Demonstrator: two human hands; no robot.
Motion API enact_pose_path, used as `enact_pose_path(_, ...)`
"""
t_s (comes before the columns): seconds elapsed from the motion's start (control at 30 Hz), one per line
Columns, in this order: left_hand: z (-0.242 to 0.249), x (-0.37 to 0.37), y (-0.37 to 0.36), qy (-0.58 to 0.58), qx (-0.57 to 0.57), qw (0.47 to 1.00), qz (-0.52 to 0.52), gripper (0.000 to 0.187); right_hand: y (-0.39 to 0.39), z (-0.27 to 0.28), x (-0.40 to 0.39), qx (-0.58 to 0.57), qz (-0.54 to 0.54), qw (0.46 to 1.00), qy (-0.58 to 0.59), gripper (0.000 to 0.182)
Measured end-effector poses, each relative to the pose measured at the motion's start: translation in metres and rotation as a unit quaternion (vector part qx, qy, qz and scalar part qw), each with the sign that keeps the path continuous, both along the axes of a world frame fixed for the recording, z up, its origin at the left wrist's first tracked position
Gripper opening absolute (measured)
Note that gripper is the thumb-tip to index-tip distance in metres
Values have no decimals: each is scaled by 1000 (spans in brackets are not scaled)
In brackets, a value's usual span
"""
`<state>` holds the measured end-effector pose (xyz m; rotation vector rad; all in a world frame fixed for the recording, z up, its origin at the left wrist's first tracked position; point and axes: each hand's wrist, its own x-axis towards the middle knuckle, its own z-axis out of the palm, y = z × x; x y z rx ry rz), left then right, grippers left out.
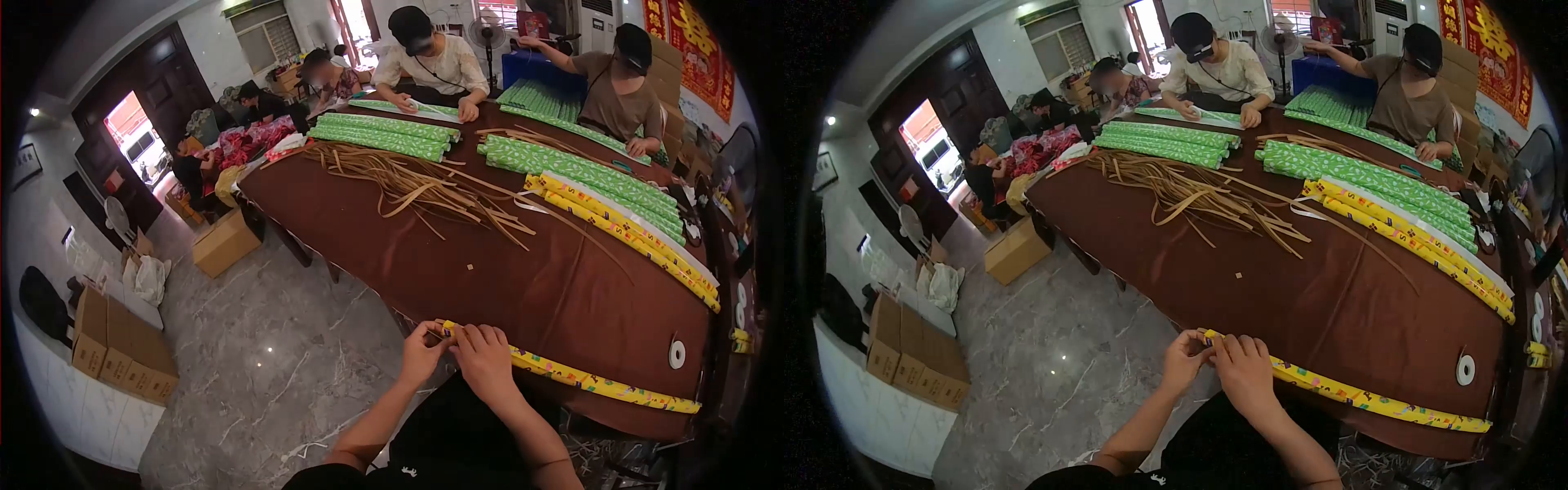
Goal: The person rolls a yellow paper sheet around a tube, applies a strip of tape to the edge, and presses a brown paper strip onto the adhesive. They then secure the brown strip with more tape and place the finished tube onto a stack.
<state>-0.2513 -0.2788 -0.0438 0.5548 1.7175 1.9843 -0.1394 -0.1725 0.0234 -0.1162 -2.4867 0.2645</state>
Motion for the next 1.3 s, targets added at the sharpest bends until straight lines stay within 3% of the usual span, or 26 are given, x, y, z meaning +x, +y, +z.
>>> enact_pose_path(0.13,7,0,-8,-131,41,987,-77,13,1,0,-9,-17,-14,1000,18,29)
enact_pose_path(0.37,18,12,7,-149,58,983,-85,13,2,-5,-12,-25,-60,998,25,19)
enact_pose_path(0.43,20,14,11,-105,-2,991,-86,13,3,-6,-14,-26,-76,996,26,18)
enact_pose_path(0.63,44,13,27,28,-44,998,-40,16,3,5,-27,-7,-108,988,111,15)
enact_pose_path(0.73,44,10,32,16,-36,999,-36,13,4,-4,-31,15,-121,986,117,14)
enact_pose_path(0.8,37,6,33,5,-58,997,-42,12,3,-13,-31,15,-125,988,94,25)
enact_pose_path(0.97,17,3,30,-9,-61,997,-49,9,-2,-28,-31,15,-129,987,99,24)
enact_pose_path(1.03,24,4,25,-83,-67,992,-63,9,-4,-32,-31,15,-128,986,104,23)
enact_pose_path(1.3,8,-5,19,-178,-30,979,-92,12,-13,-32,-27,15,-139,983,118,24)
